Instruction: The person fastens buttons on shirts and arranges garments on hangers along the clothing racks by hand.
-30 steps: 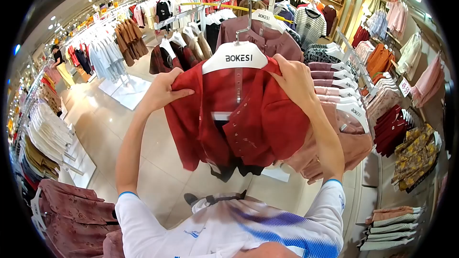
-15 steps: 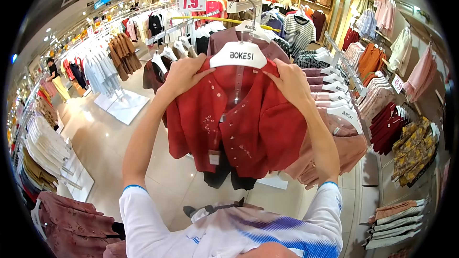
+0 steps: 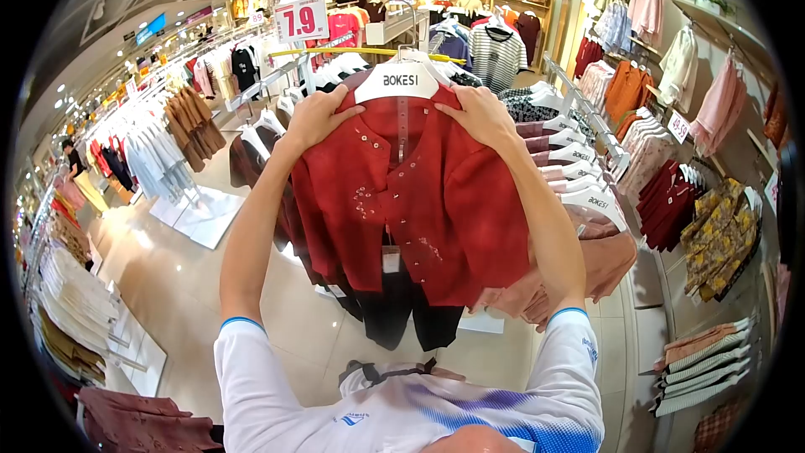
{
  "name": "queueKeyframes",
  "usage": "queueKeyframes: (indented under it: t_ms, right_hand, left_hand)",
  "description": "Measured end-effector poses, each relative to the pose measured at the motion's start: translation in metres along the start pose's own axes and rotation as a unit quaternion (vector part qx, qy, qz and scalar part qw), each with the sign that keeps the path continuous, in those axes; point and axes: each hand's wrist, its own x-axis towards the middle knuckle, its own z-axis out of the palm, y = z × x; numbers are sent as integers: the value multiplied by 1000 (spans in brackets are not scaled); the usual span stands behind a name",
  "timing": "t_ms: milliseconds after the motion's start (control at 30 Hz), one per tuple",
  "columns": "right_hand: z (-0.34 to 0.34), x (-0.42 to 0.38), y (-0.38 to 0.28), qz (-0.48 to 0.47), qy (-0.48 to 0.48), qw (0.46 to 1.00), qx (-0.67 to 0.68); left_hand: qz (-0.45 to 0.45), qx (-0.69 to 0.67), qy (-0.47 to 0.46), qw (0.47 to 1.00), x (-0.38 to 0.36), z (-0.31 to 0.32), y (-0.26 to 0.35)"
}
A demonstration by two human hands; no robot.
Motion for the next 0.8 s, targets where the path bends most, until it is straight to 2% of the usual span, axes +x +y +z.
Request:
queueKeyframes:
  t_ms: [333, 500, 633, 800]
  right_hand:
    - [32, 13, 10, 39, 4, 998, -58]
    - [46, 14, 10, 67, 1, 995, -75]
    - [57, 17, 12, 76, 13, 994, -74]
    - [66, 22, 22, 83, 14, 995, -62]
  left_hand:
    - [47, -36, 16, 998, 24, 47, -34]
    - [43, -37, -17, 998, 31, 54, -37]
    - [80, -36, 52, 995, 35, 76, -50]
    - [91, -50, 45, 994, 40, 85, -62]
